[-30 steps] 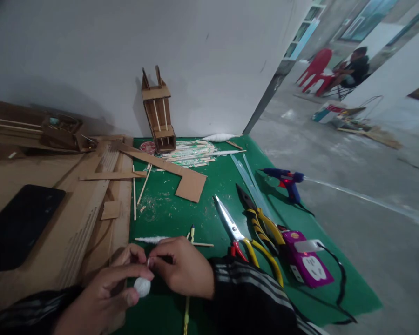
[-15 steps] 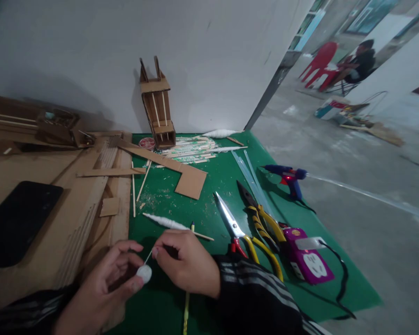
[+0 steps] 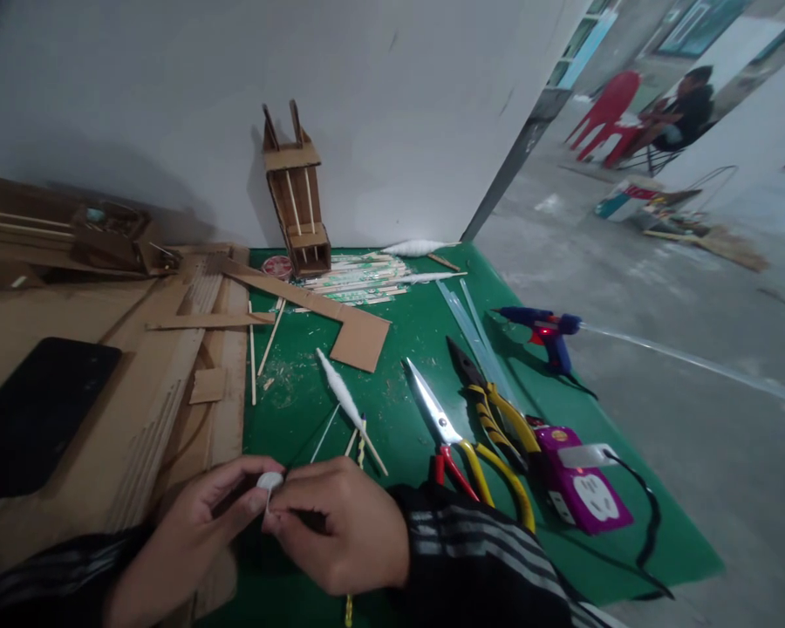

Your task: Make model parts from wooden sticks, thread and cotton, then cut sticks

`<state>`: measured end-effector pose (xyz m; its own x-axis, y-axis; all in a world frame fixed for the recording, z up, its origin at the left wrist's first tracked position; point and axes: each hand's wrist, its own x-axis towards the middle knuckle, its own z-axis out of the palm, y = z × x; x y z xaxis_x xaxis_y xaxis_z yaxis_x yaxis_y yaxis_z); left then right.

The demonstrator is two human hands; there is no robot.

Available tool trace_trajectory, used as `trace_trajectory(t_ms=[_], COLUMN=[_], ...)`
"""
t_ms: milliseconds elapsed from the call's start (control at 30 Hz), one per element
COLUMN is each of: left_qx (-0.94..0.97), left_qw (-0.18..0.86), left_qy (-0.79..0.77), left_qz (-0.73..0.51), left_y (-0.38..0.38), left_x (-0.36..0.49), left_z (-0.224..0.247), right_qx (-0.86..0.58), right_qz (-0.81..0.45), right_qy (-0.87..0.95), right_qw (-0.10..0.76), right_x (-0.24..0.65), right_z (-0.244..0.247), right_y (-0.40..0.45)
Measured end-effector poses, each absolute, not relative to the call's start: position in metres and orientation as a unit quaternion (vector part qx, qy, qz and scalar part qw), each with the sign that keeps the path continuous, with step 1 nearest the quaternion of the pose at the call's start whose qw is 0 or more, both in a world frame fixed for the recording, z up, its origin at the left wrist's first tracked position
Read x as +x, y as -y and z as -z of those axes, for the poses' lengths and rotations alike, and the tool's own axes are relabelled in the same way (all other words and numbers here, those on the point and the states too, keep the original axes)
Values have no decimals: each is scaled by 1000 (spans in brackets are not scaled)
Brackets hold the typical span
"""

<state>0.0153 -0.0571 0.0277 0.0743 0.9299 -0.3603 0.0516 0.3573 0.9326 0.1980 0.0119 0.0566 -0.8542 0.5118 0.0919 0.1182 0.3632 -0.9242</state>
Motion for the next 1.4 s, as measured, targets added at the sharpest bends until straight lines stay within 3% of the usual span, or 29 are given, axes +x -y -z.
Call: trace_trajectory(t_ms=[467, 767, 967, 1400], left_qx=[449, 431, 373, 347], left_qw=[627, 687, 675, 640], left_qy=[-482, -507, -519, -551], left_qz=[-416, -292, -369, -408], left_y=[60, 59, 66, 56], left_x=[13, 15, 19, 11], left_z=[-28, -39, -27, -14], right_qx=[-256, -319, -325, -190], right_qz=[-530, -491, -492, -514], right_qy=[793, 788, 779, 808], right_qw=[158, 190, 216, 218], right_x=[193, 197, 199, 197], right_z=[-35, -47, -49, -53], right_y=[-15, -25, -23, -11])
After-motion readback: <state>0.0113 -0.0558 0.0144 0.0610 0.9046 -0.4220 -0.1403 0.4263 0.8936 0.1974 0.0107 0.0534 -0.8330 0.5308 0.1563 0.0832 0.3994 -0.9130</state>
